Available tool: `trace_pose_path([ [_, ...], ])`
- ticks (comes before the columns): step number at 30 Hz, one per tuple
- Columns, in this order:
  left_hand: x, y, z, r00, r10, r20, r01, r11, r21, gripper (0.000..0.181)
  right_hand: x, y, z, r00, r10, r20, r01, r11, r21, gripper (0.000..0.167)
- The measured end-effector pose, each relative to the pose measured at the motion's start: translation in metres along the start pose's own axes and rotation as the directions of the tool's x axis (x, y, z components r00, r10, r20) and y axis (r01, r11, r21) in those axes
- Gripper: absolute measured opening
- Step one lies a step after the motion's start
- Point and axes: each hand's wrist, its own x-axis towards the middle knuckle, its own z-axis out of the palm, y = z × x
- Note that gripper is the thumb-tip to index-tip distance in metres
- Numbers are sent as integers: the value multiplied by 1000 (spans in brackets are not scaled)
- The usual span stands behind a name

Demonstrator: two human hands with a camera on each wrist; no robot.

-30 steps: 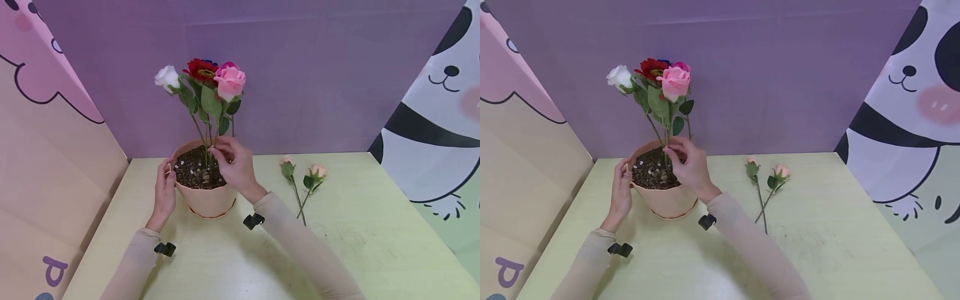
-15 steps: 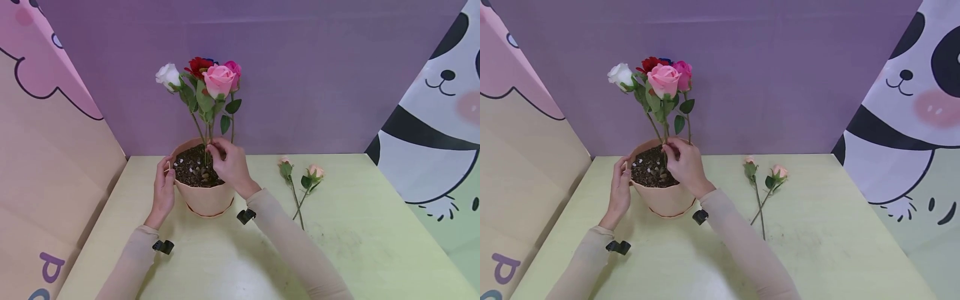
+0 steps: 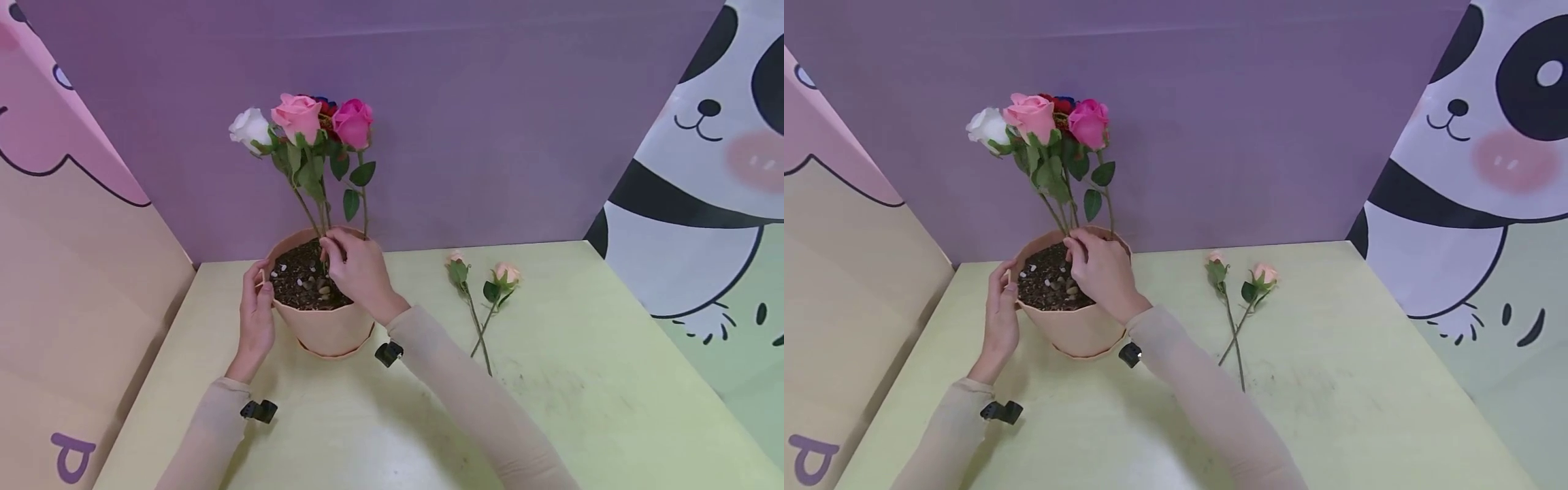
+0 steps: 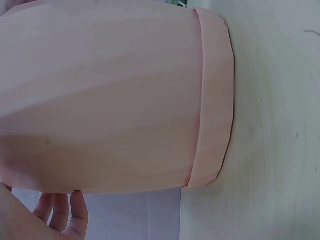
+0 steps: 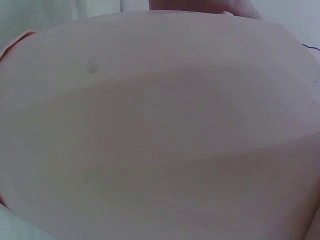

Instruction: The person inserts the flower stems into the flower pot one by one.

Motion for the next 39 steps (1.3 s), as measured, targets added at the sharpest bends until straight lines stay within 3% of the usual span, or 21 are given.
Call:
trace_pose_path([
  [9,-1,-2,0,1000,-3,12,3,1000,2,47,-6,0,2,993,115,-3,-114,991,75,21],
  [20,0,-1,-1,1000,-4,6,4,1000,-16,47,-10,2,4,983,123,-139,-89,970,225,33],
  [28,0,-2,0,1000,-2,10,3,1000,-18,47,-11,10,-1,966,139,-217,-42,916,398,31],
  [34,1,-3,1,1000,16,5,-16,1000,-18,47,-18,14,-9,964,150,-219,-29,879,476,31],
  [39,1,-4,0,1000,20,0,-20,1000,-15,46,-23,15,-14,962,161,-221,-30,865,500,29],
])
